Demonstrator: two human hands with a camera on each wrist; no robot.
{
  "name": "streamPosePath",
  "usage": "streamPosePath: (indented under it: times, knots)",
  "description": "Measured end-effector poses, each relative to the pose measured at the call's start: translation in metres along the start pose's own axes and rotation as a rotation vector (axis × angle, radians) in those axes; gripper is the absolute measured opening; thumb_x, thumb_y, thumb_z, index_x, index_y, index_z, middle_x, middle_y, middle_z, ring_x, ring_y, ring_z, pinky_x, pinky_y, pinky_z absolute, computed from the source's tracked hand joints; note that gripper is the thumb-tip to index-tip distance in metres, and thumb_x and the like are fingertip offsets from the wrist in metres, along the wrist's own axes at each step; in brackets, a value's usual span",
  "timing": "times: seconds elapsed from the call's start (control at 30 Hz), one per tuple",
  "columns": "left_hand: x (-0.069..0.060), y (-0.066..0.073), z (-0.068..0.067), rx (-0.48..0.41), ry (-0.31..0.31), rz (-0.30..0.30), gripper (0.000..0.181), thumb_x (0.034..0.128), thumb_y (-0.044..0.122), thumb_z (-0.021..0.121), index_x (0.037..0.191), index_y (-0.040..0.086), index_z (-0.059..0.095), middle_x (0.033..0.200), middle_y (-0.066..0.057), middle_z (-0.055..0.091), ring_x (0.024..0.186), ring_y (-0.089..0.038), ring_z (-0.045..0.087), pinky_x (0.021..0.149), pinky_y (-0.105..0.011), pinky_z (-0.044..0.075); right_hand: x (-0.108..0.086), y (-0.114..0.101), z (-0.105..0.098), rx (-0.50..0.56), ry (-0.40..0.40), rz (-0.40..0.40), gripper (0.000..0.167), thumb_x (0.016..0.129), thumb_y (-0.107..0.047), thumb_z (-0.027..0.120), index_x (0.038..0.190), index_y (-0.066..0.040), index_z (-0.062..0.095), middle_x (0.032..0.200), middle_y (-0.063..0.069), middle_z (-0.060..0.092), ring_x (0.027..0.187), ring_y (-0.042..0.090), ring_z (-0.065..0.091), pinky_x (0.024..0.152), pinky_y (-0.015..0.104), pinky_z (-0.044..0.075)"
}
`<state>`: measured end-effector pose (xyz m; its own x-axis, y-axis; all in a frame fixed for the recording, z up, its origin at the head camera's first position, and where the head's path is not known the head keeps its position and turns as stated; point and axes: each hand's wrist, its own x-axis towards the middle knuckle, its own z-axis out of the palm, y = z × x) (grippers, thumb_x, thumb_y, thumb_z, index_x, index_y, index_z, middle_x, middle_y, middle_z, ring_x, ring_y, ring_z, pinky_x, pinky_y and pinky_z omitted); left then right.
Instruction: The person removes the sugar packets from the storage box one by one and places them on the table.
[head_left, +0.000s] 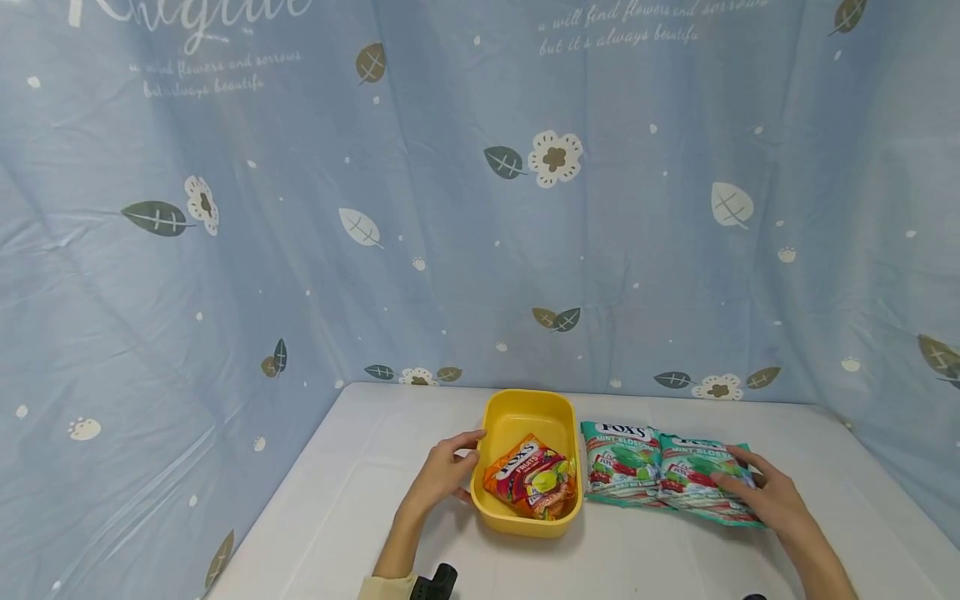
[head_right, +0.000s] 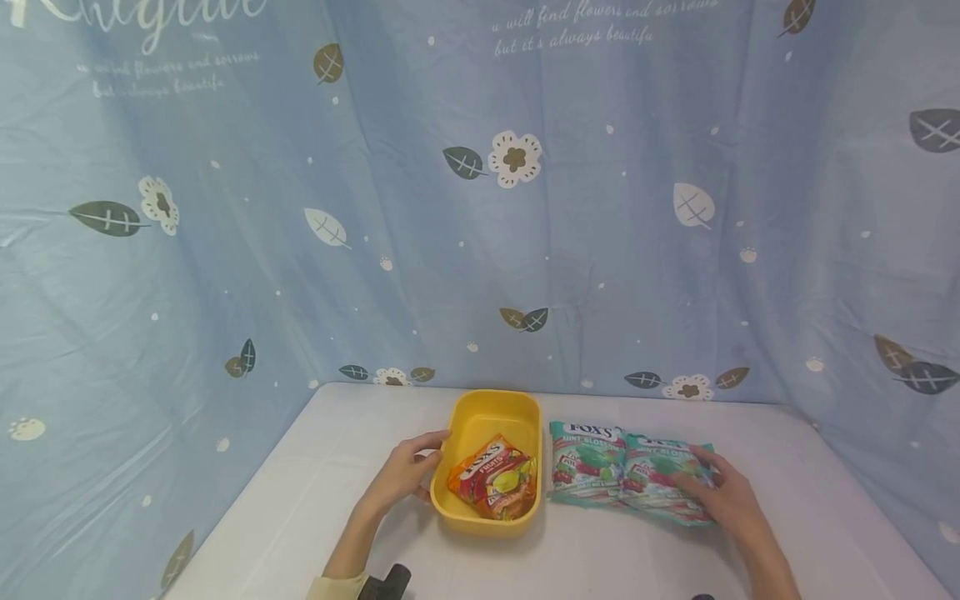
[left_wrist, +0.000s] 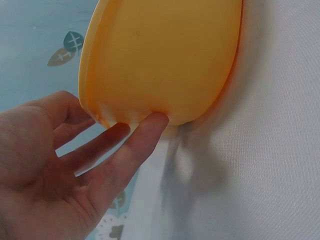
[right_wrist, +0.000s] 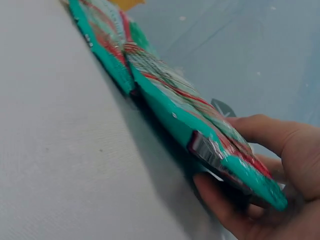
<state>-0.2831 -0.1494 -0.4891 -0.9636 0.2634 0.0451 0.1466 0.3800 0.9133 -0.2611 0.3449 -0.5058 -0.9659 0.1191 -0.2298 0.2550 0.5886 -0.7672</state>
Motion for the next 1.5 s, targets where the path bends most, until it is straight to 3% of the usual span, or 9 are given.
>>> streamPosePath:
  times: [0.07, 0.17, 0.5, 0.83, 1.5]
  knots:
    - [0.0, 0.001, 0.0, 0.0, 0.001, 0.0, 0.041, 0.0992, 0.012, 0.052, 0.14, 0.011, 0.054, 0.136, -0.028, 0.053, 0.092, -0.034, 0.067, 0.053, -0.04, 0.062, 0.002, 0.0, 0.001, -0.054, 0.016, -0.022, 0.099, 0.089, -0.061, 0.058, 0.156, -0.003, 0.013, 0.155, 0.039, 0.007, 0.137, 0.061, 0.017, 0.105, 0.07, 0.036]
    - [-0.001, 0.001, 0.0, 0.0, 0.002, 0.0, 0.041, 0.0989, 0.011, 0.052, 0.14, 0.01, 0.054, 0.135, -0.028, 0.053, 0.092, -0.034, 0.067, 0.052, -0.038, 0.062, 0.004, 0.001, 0.003, -0.141, 0.039, -0.049, 0.098, 0.089, -0.061, 0.058, 0.155, -0.001, 0.015, 0.152, 0.044, 0.009, 0.135, 0.065, 0.013, 0.106, 0.076, 0.029]
    - [0.0, 0.0, 0.0, 0.001, 0.0, 0.001, 0.042, 0.099, 0.012, 0.052, 0.141, 0.008, 0.053, 0.136, -0.028, 0.052, 0.093, -0.035, 0.067, 0.052, -0.039, 0.062, 0.002, 0.0, 0.008, -0.294, 0.057, -0.079, 0.095, 0.092, -0.06, 0.055, 0.15, 0.007, 0.02, 0.145, 0.047, 0.021, 0.127, 0.069, 0.027, 0.096, 0.076, 0.039]
    - [0.0, 0.0, 0.001, 0.009, 0.006, -0.017, 0.043, 0.0989, 0.014, 0.053, 0.141, 0.009, 0.053, 0.136, -0.027, 0.053, 0.091, -0.028, 0.067, 0.053, -0.039, 0.062, -0.004, -0.007, 0.007, -0.351, 0.064, -0.112, 0.094, 0.092, -0.058, 0.055, 0.147, 0.011, 0.024, 0.141, 0.048, 0.027, 0.124, 0.068, 0.034, 0.09, 0.072, 0.046]
    - [0.0, 0.001, 0.001, -0.004, 0.002, -0.013, 0.043, 0.0989, 0.012, 0.052, 0.141, 0.007, 0.052, 0.135, -0.027, 0.053, 0.085, -0.022, 0.067, 0.052, -0.04, 0.062, -0.007, -0.013, 0.008, -0.39, 0.038, -0.093, 0.093, 0.094, -0.057, 0.052, 0.146, 0.014, 0.023, 0.139, 0.05, 0.028, 0.123, 0.068, 0.034, 0.09, 0.072, 0.046]
